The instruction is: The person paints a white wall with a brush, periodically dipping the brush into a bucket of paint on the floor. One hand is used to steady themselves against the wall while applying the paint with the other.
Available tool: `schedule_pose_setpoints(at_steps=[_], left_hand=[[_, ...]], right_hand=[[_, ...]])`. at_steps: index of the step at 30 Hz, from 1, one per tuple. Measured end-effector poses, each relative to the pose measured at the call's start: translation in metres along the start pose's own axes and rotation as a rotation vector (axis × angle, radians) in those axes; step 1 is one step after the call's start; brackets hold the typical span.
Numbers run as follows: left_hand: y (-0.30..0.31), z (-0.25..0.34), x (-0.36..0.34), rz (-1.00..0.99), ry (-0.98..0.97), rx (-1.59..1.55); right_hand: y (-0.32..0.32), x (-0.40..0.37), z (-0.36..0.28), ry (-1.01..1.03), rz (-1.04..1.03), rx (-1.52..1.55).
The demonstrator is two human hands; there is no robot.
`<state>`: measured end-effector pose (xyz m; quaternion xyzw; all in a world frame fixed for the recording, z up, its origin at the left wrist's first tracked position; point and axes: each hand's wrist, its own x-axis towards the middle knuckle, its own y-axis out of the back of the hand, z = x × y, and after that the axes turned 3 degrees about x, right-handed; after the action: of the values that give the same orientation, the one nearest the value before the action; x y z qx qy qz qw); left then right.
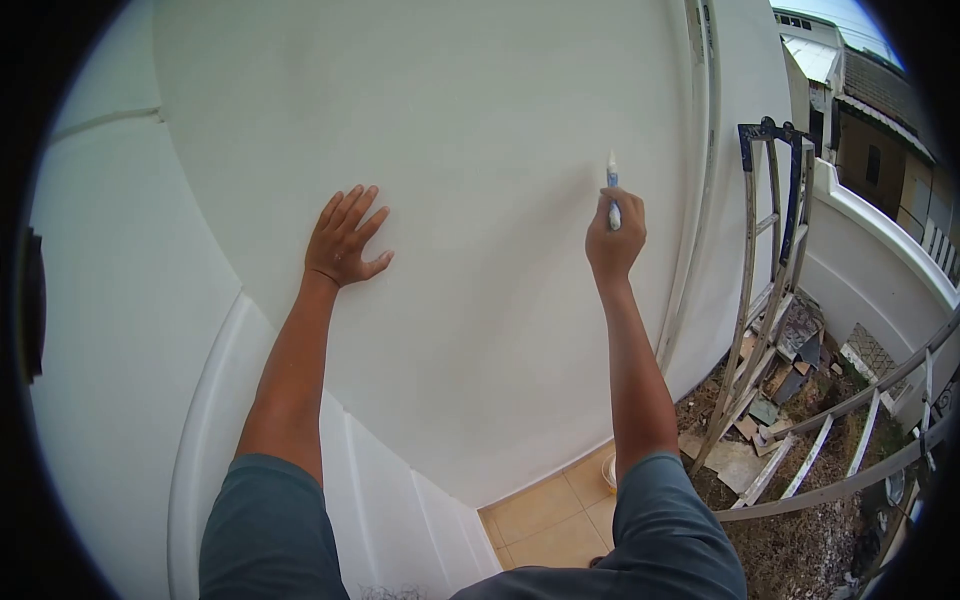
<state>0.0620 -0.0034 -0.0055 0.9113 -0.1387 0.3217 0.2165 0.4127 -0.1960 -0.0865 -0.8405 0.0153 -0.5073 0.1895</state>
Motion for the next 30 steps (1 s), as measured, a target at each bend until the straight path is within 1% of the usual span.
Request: schedule_pose_setpoints(at_steps=[1, 2, 3, 4, 6, 7, 8, 9, 10, 11, 12, 14, 16, 18, 20, 23, 24, 25, 27, 28, 29, 30], left_hand=[[-0.001, -0.001, 0.000, 0.006, -0.002, -0.004], [-0.002, -0.002, 0.002, 0.016, -0.005, -0.004], [-0.003, -0.003, 0.001, 0.024, -0.013, -0.012], [-0.004, -0.003, 0.004, 0.018, -0.018, -0.011], [-0.001, -0.004, 0.001, -0.015, -0.001, 0.001], [0.001, -0.003, -0.001, -0.014, -0.002, 0.002], [0.001, -0.002, 0.001, -0.006, -0.001, 0.003], [0.001, -0.001, 0.002, 0.004, 0.003, 0.000], [0.000, -0.002, 0.002, 0.009, 0.007, -0.011], [-0.001, -0.001, 0.001, 0.013, 0.011, -0.025], [-0.002, -0.001, 0.000, 0.016, 0.013, -0.039], [0.001, -0.004, 0.002, 0.021, 0.008, -0.021], [0.000, 0.001, 0.000, 0.024, 0.002, -0.029], [-0.002, -0.001, 0.001, 0.035, 0.002, -0.036], [0.002, 0.000, 0.003, 0.006, 0.002, -0.032], [0.004, -0.002, 0.002, -0.003, 0.011, -0.024], [0.003, -0.001, 0.002, 0.002, 0.012, -0.024], [0.002, -0.001, 0.002, 0.005, 0.012, -0.023], [-0.001, -0.002, 0.001, 0.006, 0.011, -0.022], [-0.001, -0.002, 0.001, 0.009, 0.013, -0.024], [0.000, -0.002, 0.001, 0.011, 0.014, -0.029], [0.000, -0.001, 0.001, 0.013, 0.012, -0.037]], right_hand=[[-0.012, -0.008, -0.019, 0.005, -0.189, 0.160], [-0.014, -0.013, -0.058, 0.006, -0.386, 0.245], [-0.017, -0.018, -0.082, 0.098, -0.474, 0.370], [-0.015, -0.015, -0.101, 0.103, -0.598, 0.558], [-0.010, 0.005, -0.111, -0.191, -0.854, 0.903], [-0.016, 0.017, -0.102, -0.261, -0.844, 0.875], [-0.019, 0.033, -0.095, -0.208, -0.762, 0.719], [-0.029, 0.047, -0.069, -0.188, -0.631, 0.582], [-0.039, 0.063, -0.045, -0.266, -0.417, 0.599], [-0.040, 0.081, -0.024, -0.265, -0.264, 0.555], [-0.042, 0.094, -0.007, -0.161, -0.110, 0.383], [-0.044, 0.101, -0.020, 0.285, 0.152, -0.129], [-0.053, 0.084, -0.050, 0.293, -0.136, -0.049], [-0.057, 0.056, -0.092, 0.352, -0.451, 0.128], [-0.052, 0.041, -0.122, 0.147, -0.620, 0.667], [-0.042, 0.045, -0.126, -0.283, -0.735, 1.083], [-0.045, 0.053, -0.116, -0.254, -0.650, 0.973], [-0.048, 0.063, -0.100, -0.301, -0.532, 0.852], [-0.057, 0.082, -0.051, -0.443, -0.185, 0.611], [-0.055, 0.090, -0.030, -0.433, -0.036, 0.553], [-0.052, 0.095, -0.024, -0.217, 0.062, 0.299], [-0.055, 0.092, -0.019, -0.012, 0.071, 0.166]])
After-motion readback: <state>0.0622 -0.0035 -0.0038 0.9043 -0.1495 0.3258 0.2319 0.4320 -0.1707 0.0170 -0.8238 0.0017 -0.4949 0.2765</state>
